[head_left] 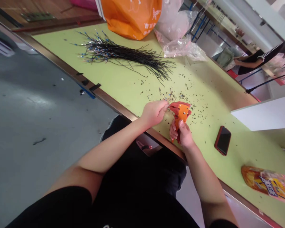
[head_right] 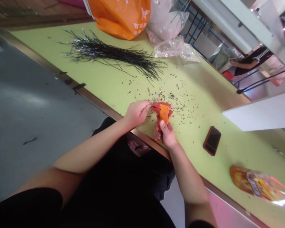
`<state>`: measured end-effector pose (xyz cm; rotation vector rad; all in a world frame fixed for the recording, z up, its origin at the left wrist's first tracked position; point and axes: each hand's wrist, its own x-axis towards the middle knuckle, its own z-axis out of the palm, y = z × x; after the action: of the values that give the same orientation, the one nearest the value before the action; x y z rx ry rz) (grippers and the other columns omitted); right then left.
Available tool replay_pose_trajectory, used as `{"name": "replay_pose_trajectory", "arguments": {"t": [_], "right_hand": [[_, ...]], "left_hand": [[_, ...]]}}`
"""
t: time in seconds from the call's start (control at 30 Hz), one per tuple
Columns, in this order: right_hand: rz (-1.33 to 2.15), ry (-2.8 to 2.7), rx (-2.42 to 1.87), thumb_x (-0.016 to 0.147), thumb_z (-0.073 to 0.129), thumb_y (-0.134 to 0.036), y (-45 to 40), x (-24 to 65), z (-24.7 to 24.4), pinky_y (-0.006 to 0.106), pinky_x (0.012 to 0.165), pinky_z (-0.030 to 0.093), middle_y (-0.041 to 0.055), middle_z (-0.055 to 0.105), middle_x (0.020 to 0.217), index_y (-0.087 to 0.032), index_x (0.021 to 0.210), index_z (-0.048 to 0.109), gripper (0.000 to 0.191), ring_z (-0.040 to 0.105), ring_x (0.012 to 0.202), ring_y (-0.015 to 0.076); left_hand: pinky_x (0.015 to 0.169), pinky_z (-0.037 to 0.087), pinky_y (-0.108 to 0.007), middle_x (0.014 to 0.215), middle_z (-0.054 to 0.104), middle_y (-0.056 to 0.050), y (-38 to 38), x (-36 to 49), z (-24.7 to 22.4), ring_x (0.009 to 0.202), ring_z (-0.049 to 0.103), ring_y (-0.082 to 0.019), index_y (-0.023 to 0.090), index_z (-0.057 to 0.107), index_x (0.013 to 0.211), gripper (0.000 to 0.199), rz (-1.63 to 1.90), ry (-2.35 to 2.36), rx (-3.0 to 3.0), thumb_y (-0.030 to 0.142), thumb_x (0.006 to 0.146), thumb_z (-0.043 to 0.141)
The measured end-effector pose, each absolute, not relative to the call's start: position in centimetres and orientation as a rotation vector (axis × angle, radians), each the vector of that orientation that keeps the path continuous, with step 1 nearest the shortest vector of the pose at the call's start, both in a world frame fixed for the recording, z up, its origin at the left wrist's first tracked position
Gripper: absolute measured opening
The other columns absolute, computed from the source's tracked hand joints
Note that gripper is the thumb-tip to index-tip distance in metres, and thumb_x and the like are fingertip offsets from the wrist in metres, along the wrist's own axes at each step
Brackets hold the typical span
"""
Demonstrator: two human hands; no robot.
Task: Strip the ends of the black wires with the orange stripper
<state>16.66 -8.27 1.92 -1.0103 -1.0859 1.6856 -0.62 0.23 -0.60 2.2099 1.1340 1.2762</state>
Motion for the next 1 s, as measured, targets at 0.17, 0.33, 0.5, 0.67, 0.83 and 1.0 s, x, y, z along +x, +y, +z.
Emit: {"name": "replay_pose_trajectory", "arguments": {"t": [0.17, 0.33, 0.5, 0.67, 0.83, 1.0], "right_hand": [[1.425, -1.117, -0.993, 0.086, 0.076, -0.079, -8.8, 16.5, 2.8, 0.033, 0.049, 0.046, -0.0044, 0.041, 0.056, -0.026, 0.074, 0.058, 0.057, 0.039, 0.049, 0.0151], [1.119, -0.907, -0.941, 0.096, 0.062, -0.076, -8.6, 18.1, 5.5, 0.037, 0.061, 0.051, -0.0040, 0.030, 0.063, -0.028, 0.076, 0.053, 0.053, 0.037, 0.055, 0.0178], [1.234, -0.924, -0.934, 0.085, 0.074, -0.079, -8.1, 17.5, 5.1, 0.043, 0.077, 0.057, 0.0010, 0.050, 0.072, -0.028, 0.083, 0.063, 0.052, 0.054, 0.069, 0.0224], [1.352, -1.019, -0.952, 0.081, 0.076, -0.083, -7.9, 16.3, 3.2, 0.046, 0.081, 0.061, 0.0039, 0.064, 0.079, -0.025, 0.094, 0.074, 0.060, 0.065, 0.077, 0.0253], [1.405, -1.057, -0.990, 0.085, 0.063, -0.091, -7.6, 16.0, 2.3, 0.046, 0.072, 0.064, 0.0068, 0.069, 0.082, -0.026, 0.099, 0.073, 0.068, 0.073, 0.085, 0.0312], [1.388, -1.081, -1.038, 0.087, 0.051, -0.097, -7.5, 16.0, 1.6, 0.048, 0.073, 0.067, 0.0101, 0.073, 0.089, -0.026, 0.102, 0.072, 0.076, 0.076, 0.096, 0.0337]], "left_hand": [[0.066, 0.046, -0.032, 0.072, 0.067, -0.004, 0.5, -0.9, -0.3, 0.067, 0.062, -0.018, 0.023, 0.061, 0.085, 0.058, 1.383, 1.176, 2.034, 0.056, 0.115, 0.024], [0.066, 0.048, -0.032, 0.073, 0.066, -0.002, 1.4, -2.1, -0.4, 0.066, 0.060, -0.017, 0.023, 0.061, 0.091, 0.050, 1.509, 1.315, 1.763, 0.056, 0.115, 0.032], [0.072, 0.051, -0.032, 0.088, 0.076, -0.006, 0.6, -1.5, -0.3, 0.076, 0.068, -0.018, 0.022, 0.067, 0.096, 0.049, 1.389, 1.218, 1.986, 0.049, 0.115, 0.032], [0.071, 0.049, -0.030, 0.085, 0.077, -0.007, -0.2, -0.8, -0.2, 0.079, 0.070, -0.018, 0.020, 0.071, 0.095, 0.046, 1.382, 1.186, 2.243, 0.039, 0.115, 0.034], [0.059, 0.037, -0.029, 0.065, 0.064, -0.001, -0.6, -0.5, -0.2, 0.063, 0.060, -0.014, 0.021, 0.064, 0.081, 0.040, 1.484, 1.053, 2.437, 0.031, 0.113, 0.042], [0.056, 0.032, -0.028, 0.062, 0.059, 0.002, -0.9, -0.5, 0.2, 0.057, 0.053, -0.011, 0.021, 0.057, 0.076, 0.039, 1.551, 0.918, 2.453, 0.029, 0.113, 0.047]]}}
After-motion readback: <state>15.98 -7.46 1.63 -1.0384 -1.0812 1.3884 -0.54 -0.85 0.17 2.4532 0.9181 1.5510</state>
